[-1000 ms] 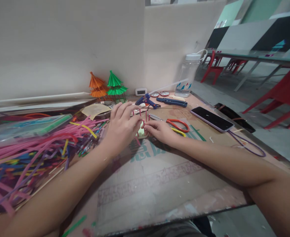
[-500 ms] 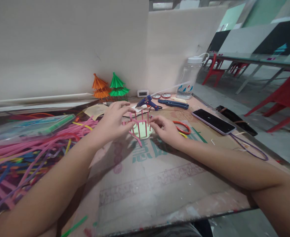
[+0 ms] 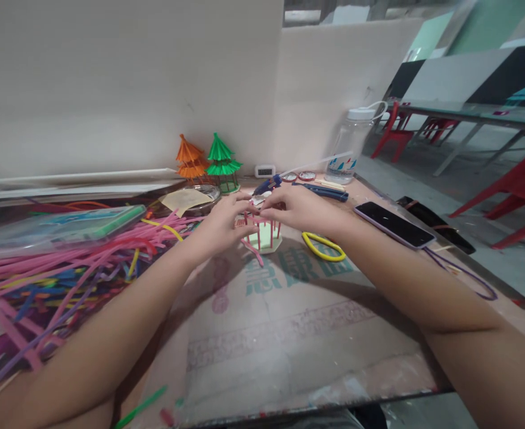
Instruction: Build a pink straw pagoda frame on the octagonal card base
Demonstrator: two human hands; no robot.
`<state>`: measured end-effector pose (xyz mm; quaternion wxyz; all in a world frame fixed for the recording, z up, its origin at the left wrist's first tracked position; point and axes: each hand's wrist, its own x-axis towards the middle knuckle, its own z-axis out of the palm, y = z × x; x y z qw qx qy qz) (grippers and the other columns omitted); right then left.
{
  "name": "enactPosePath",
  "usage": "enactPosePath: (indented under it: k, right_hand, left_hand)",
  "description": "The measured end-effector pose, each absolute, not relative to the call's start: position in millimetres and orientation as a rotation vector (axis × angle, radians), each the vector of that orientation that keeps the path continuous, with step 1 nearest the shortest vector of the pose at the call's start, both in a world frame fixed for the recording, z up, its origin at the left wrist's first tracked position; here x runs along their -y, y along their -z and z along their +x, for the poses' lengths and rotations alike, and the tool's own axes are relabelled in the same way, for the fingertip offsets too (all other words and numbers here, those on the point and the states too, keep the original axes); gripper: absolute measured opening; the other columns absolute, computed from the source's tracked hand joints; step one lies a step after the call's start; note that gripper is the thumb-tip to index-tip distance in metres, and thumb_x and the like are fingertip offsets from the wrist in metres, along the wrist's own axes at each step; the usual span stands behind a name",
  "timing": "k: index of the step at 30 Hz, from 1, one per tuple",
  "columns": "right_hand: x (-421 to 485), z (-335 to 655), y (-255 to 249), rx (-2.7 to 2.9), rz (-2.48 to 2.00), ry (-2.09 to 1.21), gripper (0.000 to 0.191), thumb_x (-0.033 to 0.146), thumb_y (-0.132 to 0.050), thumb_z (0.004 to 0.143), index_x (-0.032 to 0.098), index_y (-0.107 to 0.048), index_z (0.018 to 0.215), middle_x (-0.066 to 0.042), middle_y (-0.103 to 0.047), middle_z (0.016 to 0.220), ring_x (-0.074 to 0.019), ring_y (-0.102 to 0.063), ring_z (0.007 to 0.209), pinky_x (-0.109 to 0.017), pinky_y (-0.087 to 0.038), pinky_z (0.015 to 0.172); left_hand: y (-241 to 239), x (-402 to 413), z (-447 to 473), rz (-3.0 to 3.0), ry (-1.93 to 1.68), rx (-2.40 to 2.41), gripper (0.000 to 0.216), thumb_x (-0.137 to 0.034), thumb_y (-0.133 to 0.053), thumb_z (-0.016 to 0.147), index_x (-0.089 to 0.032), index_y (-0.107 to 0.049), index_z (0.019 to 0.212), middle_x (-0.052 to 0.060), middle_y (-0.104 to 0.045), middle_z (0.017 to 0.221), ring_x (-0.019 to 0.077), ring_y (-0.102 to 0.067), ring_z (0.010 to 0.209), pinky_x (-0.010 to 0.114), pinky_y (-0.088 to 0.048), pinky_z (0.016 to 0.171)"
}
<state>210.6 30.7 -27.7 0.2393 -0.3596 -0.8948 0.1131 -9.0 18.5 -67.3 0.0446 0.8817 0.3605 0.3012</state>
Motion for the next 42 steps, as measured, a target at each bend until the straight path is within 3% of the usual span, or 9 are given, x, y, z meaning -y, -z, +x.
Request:
enactPosePath:
  k: [14, 24, 29, 34, 42]
  right_hand:
    - [-35, 209, 40, 2.493, -1.008, -0.346, 0.022, 0.027, -0.061, 0.091, 0.016, -0.072, 0.075, -0.001, -0.064, 0.067, -0.012, -0.05, 0.06, -0.028, -0.028, 0.058]
    - [-31, 209, 37, 2.467, -0.972, -0.3, 0.021, 0.025, -0.065, 0.09, 0.017, -0.075, 0.074, -0.005, -0.066, 0.075, -0.0152, -0.055, 0.071, -0.028, -0.033, 0.065]
    - [-31, 217, 33, 2.235, -0.984, -0.299, 0.026, 0.034, -0.058, 0.095, 0.016, -0.076, 0.089, -0.005, -0.069, 0.079, -0.0147, -0.056, 0.071, -0.028, -0.035, 0.065]
    - [-18, 234, 62, 1.99, -1.02, -0.403, 0.032, 0.038, -0.054, 0.097, 0.014, -0.073, 0.085, -0.001, -0.064, 0.071, -0.0129, -0.051, 0.066, -0.026, -0.036, 0.063]
    - [-13, 230, 113, 2.023, -1.113, -0.667, 0.033, 0.038, -0.061, 0.091, 0.015, -0.075, 0.11, -0.005, -0.072, 0.08, -0.014, -0.056, 0.064, -0.027, -0.041, 0.061]
  left_hand:
    - [76, -22, -2, 2.689, -0.992, -1.112, 0.01, -0.027, -0.07, 0.087, -0.022, -0.071, 0.095, 0.011, -0.061, 0.13, 0.0265, -0.054, 0.127, 0.05, -0.043, 0.109]
    - [78, -24, -2, 2.7, -0.971, -1.068, 0.008, -0.029, -0.067, 0.09, -0.021, -0.069, 0.09, 0.01, -0.06, 0.131, 0.0258, -0.053, 0.128, 0.048, -0.043, 0.109]
    - [76, -22, -2, 2.683, -0.979, -1.103, 0.012, -0.029, -0.07, 0.088, -0.02, -0.068, 0.095, 0.011, -0.06, 0.132, 0.0269, -0.054, 0.126, 0.048, -0.043, 0.108]
    - [63, -11, -2, 2.692, -0.973, -1.193, 0.033, -0.035, -0.073, 0.085, -0.021, -0.066, 0.114, 0.013, -0.058, 0.133, 0.0299, -0.053, 0.129, 0.052, -0.041, 0.11]
    - [63, 6, 11, 2.923, -1.106, -1.329, 0.021, -0.034, -0.062, 0.092, -0.022, -0.07, 0.108, 0.012, -0.056, 0.138, 0.0318, -0.043, 0.138, 0.053, -0.033, 0.116]
